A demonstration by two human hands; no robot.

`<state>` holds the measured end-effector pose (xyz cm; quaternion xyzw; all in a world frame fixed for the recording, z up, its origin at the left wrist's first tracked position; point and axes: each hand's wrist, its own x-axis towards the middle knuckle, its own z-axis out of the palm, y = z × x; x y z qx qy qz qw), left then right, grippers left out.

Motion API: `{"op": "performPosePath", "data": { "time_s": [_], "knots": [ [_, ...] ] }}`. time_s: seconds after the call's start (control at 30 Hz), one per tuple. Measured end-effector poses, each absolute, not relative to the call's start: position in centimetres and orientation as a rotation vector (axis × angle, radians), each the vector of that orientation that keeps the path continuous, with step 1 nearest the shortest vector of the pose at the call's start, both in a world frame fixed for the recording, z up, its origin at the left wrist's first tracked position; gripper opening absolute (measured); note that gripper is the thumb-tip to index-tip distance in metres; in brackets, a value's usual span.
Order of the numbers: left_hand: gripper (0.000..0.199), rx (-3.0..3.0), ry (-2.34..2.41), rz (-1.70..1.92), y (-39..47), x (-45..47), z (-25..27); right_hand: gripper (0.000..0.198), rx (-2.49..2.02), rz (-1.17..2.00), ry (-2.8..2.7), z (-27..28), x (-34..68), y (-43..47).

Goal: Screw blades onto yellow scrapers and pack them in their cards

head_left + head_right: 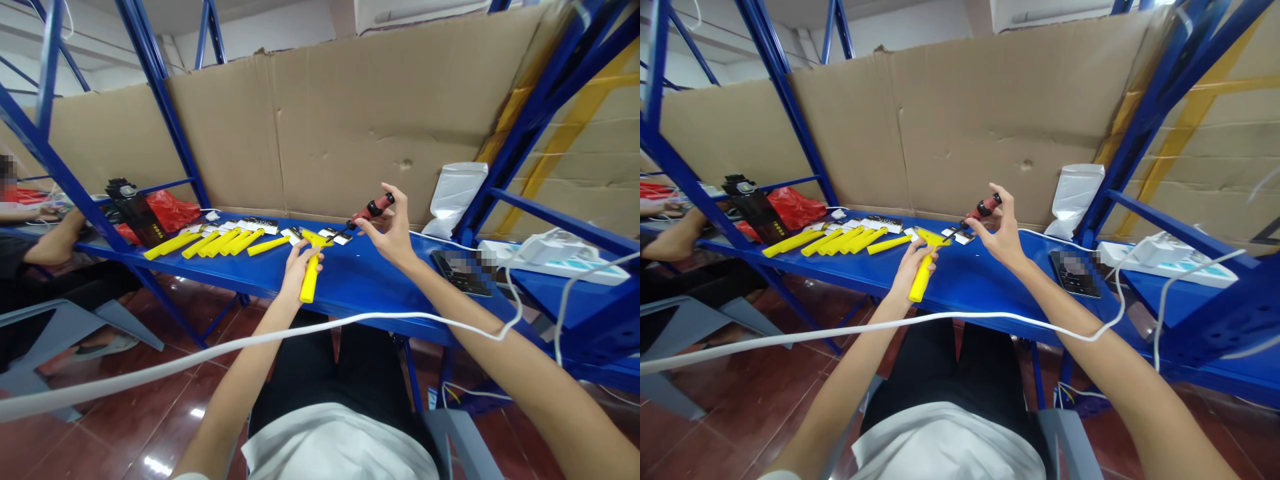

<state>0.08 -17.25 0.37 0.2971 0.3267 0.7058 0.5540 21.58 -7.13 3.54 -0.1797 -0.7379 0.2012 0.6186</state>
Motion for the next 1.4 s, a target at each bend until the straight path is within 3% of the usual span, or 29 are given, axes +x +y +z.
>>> {"op": "performPosePath", "data": {
  "time_s": [0.17,0.5,0.67,1.0,1.4],
  "knots": [
    [0.054,0.727,0.765,1.635,-17.2,0.0,0.2,0.098,-0.424,0.422,-1.688,3.6,21.8,-7.4],
    [0.056,0.714,0.749,1.662,-16.6,-0.2,-0.4,0.120,-0.442,0.523,-1.742,3.5,21.5,-7.3],
    [0.060,0.726,0.763,1.642,-16.6,-0.1,-0.4,0.114,-0.446,0.428,-1.687,3.3,22.0,-6.4],
    [0.061,0.733,0.755,1.655,-16.5,-0.1,-0.6,0.124,-0.427,0.611,-1.774,4.5,21.7,-7.8],
    [0.057,0.724,0.730,1.636,-16.5,-0.3,-0.6,0.116,-0.424,0.591,-1.745,4.4,21.7,-7.0]
  ]
}}
